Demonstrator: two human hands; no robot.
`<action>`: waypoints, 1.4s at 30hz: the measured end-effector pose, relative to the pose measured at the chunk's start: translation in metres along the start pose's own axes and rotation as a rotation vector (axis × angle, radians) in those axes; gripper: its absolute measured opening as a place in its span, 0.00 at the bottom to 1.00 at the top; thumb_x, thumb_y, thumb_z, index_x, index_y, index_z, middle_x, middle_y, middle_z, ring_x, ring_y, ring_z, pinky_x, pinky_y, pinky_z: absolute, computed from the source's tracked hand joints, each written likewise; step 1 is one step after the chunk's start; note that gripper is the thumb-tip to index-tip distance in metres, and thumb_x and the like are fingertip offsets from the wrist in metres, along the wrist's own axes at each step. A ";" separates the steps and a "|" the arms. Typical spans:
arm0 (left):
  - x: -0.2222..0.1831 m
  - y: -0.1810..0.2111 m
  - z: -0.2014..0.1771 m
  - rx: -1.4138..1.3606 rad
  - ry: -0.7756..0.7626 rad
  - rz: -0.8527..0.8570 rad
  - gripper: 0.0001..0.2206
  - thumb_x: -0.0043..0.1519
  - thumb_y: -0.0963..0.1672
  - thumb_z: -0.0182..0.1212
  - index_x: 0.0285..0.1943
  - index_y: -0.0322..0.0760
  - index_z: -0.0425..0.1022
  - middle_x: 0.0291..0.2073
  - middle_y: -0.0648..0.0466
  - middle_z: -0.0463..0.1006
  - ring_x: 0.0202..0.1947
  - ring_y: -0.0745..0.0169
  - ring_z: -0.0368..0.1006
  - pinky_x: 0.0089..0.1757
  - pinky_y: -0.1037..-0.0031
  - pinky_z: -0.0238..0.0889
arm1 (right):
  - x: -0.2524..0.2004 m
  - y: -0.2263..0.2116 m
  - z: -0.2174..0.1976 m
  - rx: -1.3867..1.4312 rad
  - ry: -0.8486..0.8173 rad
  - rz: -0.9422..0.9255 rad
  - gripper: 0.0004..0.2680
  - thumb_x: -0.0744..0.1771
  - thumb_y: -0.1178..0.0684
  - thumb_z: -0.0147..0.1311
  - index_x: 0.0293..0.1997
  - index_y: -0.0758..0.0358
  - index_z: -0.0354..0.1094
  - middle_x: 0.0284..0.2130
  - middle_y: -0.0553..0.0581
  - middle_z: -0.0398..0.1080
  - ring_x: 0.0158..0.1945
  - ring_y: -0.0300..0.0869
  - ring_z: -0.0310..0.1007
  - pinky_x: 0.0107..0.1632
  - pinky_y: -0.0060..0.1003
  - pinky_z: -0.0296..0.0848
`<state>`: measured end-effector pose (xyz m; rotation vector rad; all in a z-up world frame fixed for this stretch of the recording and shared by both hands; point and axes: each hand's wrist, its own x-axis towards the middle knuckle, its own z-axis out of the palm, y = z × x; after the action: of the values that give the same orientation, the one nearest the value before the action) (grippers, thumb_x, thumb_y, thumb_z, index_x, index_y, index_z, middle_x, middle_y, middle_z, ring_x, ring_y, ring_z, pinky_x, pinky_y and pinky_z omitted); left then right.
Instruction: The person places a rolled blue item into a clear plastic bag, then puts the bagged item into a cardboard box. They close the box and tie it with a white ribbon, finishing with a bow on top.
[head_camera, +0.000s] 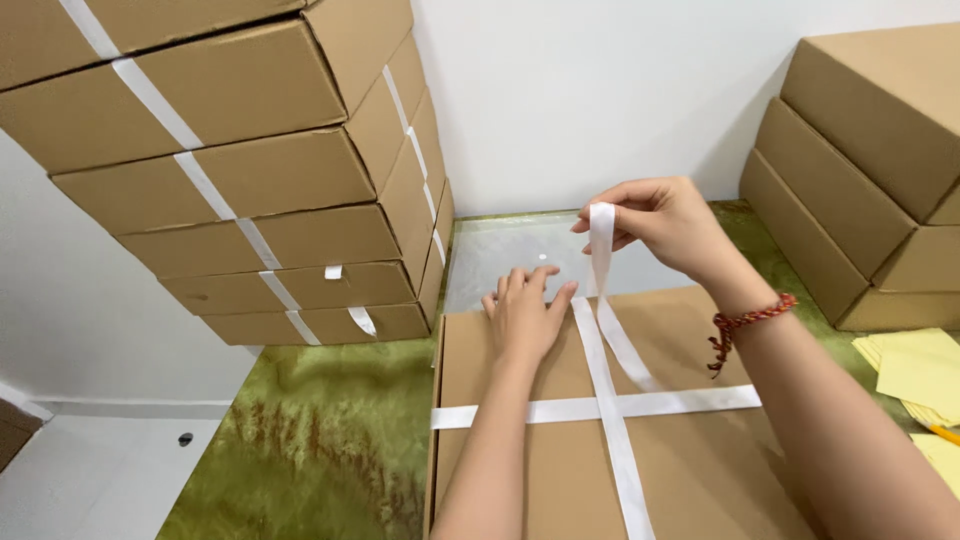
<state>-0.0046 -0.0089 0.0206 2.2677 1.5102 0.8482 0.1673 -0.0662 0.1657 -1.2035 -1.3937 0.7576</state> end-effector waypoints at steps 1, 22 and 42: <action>0.000 0.005 -0.006 -0.079 0.023 0.097 0.20 0.68 0.57 0.58 0.63 0.51 0.77 0.44 0.55 0.75 0.55 0.51 0.70 0.59 0.49 0.56 | -0.018 -0.024 -0.001 -0.048 -0.009 -0.004 0.05 0.69 0.61 0.59 0.45 0.66 0.80 0.31 0.63 0.81 0.33 0.42 0.81 0.41 0.39 0.84; -0.131 0.136 -0.137 -1.160 -0.854 0.191 0.25 0.67 0.47 0.44 0.72 0.36 0.72 0.64 0.48 0.79 0.65 0.53 0.75 0.60 0.60 0.71 | -0.247 -0.083 -0.052 -0.172 -0.359 -0.125 0.13 0.67 0.66 0.49 0.47 0.57 0.82 0.67 0.56 0.78 0.66 0.42 0.80 0.55 0.37 0.80; -0.084 0.094 -0.110 -0.699 -0.334 0.059 0.37 0.68 0.49 0.53 0.86 0.52 0.39 0.68 0.42 0.73 0.66 0.36 0.72 0.62 0.51 0.68 | -0.084 0.042 -0.038 -0.123 -0.072 0.344 0.07 0.66 0.62 0.64 0.41 0.80 0.77 0.27 0.70 0.77 0.23 0.51 0.80 0.24 0.34 0.72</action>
<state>-0.0259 -0.1326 0.1304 1.8119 0.8263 0.7982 0.2054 -0.1403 0.1077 -1.5497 -1.3224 0.9717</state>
